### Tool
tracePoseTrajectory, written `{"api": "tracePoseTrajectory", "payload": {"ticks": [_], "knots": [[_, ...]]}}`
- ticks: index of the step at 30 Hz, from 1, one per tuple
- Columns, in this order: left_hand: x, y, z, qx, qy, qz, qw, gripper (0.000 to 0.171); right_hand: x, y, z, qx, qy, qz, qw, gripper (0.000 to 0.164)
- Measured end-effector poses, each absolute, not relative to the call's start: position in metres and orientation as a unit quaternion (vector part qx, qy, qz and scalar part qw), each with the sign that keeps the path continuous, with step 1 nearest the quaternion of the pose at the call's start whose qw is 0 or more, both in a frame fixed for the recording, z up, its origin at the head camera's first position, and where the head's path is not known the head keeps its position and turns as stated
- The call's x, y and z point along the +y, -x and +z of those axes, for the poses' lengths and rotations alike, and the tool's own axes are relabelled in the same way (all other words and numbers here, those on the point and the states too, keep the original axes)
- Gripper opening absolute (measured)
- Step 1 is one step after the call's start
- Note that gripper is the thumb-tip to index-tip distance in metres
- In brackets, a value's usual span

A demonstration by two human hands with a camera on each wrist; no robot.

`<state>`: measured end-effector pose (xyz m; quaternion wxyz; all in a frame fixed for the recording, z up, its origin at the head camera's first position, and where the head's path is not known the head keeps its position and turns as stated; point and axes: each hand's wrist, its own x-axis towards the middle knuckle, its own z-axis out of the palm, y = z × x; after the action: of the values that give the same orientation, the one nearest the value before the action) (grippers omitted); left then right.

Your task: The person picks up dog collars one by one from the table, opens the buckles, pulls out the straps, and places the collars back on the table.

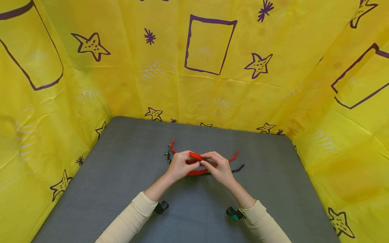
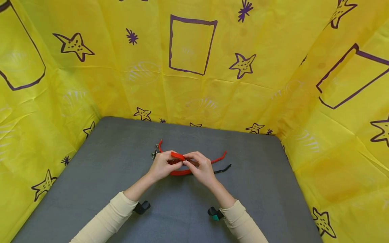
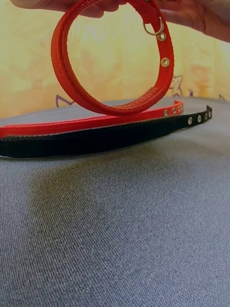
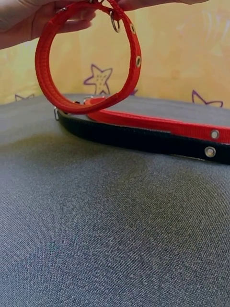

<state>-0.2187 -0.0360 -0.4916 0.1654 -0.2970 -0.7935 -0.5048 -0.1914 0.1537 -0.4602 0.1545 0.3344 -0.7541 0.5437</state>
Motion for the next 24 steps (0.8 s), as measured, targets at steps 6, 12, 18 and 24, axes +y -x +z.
{"api": "tracePoseTrajectory", "payload": {"ticks": [6, 12, 18, 24], "knots": [[-0.036, 0.217, -0.491, -0.789, 0.297, -0.511, 0.167, 0.012, 0.153, 0.19, -0.459, -0.757, -0.323, 0.55, 0.143, 0.021], [-0.036, 0.217, -0.492, -0.787, 0.296, -0.514, 0.169, 0.012, 0.153, 0.189, -0.459, -0.758, -0.318, 0.553, 0.138, 0.021], [-0.036, 0.218, -0.493, -0.786, 0.294, -0.518, 0.164, 0.01, 0.154, 0.192, -0.466, -0.752, -0.317, 0.562, 0.137, 0.022], [-0.036, 0.217, -0.493, -0.787, 0.29, -0.52, 0.165, 0.01, 0.158, 0.203, -0.488, -0.749, -0.303, 0.576, 0.123, 0.024]]}}
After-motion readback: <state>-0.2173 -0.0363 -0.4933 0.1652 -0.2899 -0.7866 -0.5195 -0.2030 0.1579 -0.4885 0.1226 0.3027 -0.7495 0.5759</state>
